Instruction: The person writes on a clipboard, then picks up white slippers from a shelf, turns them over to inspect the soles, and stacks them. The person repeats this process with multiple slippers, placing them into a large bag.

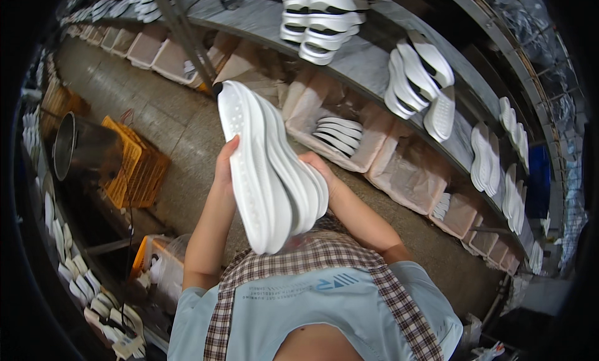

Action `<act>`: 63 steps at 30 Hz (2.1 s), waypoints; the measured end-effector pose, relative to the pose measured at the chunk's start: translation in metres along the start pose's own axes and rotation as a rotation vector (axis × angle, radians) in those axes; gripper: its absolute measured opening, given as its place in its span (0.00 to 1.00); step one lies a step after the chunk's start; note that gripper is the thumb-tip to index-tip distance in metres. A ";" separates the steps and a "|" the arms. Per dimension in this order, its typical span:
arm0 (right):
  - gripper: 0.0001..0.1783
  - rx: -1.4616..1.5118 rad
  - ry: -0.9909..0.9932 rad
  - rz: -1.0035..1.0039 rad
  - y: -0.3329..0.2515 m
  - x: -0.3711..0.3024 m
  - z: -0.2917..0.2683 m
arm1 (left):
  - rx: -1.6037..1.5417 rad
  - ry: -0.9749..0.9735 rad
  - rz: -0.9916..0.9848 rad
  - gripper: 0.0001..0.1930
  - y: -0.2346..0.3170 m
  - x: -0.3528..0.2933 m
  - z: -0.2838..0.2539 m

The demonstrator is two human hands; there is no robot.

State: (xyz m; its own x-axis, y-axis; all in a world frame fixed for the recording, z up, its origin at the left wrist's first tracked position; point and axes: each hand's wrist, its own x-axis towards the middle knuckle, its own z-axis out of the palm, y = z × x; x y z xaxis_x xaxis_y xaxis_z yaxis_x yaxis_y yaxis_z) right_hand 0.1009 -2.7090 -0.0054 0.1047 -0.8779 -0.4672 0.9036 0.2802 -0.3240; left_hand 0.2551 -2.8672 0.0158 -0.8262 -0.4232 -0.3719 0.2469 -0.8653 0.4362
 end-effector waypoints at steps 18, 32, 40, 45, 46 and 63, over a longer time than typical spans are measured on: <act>0.62 -1.795 1.043 -1.362 -0.240 -0.175 -0.052 | -0.176 0.194 0.085 0.31 -0.050 0.068 -0.043; 0.43 -2.038 0.843 -1.629 -0.229 -0.221 -0.016 | -0.138 0.259 0.082 0.35 -0.066 0.065 -0.048; 0.33 -2.103 0.100 -1.689 -0.085 -0.181 0.030 | 0.111 0.459 0.255 0.43 -0.079 0.067 -0.034; 0.20 -2.059 -0.195 -1.290 0.005 -0.094 0.010 | 0.368 0.375 0.320 0.39 -0.073 0.068 -0.044; 0.19 -1.995 -0.190 -1.364 0.025 -0.072 0.006 | 0.377 0.302 0.339 0.38 -0.071 0.069 -0.054; 0.38 -1.730 -0.162 0.060 -0.077 0.084 -0.006 | 1.028 0.239 -0.084 0.43 -0.093 0.036 -0.149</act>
State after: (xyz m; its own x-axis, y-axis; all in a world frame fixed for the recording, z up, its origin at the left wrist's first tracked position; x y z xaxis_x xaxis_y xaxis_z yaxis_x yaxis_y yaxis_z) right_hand 0.0374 -2.8020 -0.0251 0.2534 -0.8480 -0.4654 -0.5433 0.2733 -0.7938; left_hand 0.2777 -2.8420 -0.1606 -0.6721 -0.5114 -0.5355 -0.4457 -0.2981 0.8441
